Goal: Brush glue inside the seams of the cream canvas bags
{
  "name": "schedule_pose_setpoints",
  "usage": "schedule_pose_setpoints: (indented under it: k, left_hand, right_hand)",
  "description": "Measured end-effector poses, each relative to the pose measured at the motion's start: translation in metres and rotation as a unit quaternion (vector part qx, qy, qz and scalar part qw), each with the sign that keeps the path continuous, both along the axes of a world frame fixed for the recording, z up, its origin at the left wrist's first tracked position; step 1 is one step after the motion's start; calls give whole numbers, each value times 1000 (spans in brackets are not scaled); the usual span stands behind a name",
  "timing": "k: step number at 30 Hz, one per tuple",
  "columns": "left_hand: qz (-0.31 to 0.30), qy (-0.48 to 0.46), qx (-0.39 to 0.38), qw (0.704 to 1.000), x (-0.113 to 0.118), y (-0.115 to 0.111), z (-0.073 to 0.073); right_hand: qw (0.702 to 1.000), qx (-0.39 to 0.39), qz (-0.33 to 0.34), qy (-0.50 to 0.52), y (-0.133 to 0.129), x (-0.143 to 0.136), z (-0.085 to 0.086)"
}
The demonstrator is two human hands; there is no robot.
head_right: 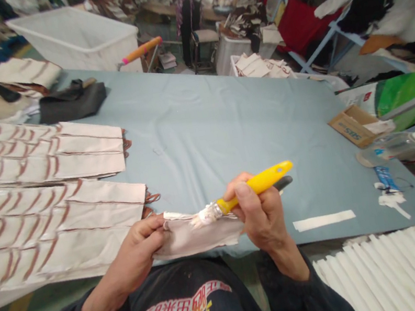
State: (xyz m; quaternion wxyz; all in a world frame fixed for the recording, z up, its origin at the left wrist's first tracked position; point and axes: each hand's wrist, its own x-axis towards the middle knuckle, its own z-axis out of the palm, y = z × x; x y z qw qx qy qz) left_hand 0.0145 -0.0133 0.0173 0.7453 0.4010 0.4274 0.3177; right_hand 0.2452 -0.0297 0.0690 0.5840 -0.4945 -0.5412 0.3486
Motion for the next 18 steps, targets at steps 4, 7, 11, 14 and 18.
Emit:
schedule_pose_setpoints:
  k: [4, 7, 11, 14, 18]
  left_hand:
    - [-6, -86, -136, 987, 0, -1, 7]
    - [-1, -131, -166, 977, 1, -3, 14]
    - [10, -169, -181, 969, 4, -7, 17]
    - [12, -179, -195, 964, 5, -9, 15]
    - [28, -178, -207, 962, 4, -11, 11]
  right_hand:
    - [998, 66, 4, -15, -10, -19, -8]
    - [987, 124, -15, -100, -15, -31, -22]
    - [951, 192, -36, -241, -19, -29, -33]
    - [924, 235, 7, -301, -21, -20, -28]
    - [900, 259, 44, -348, -27, -10, -14]
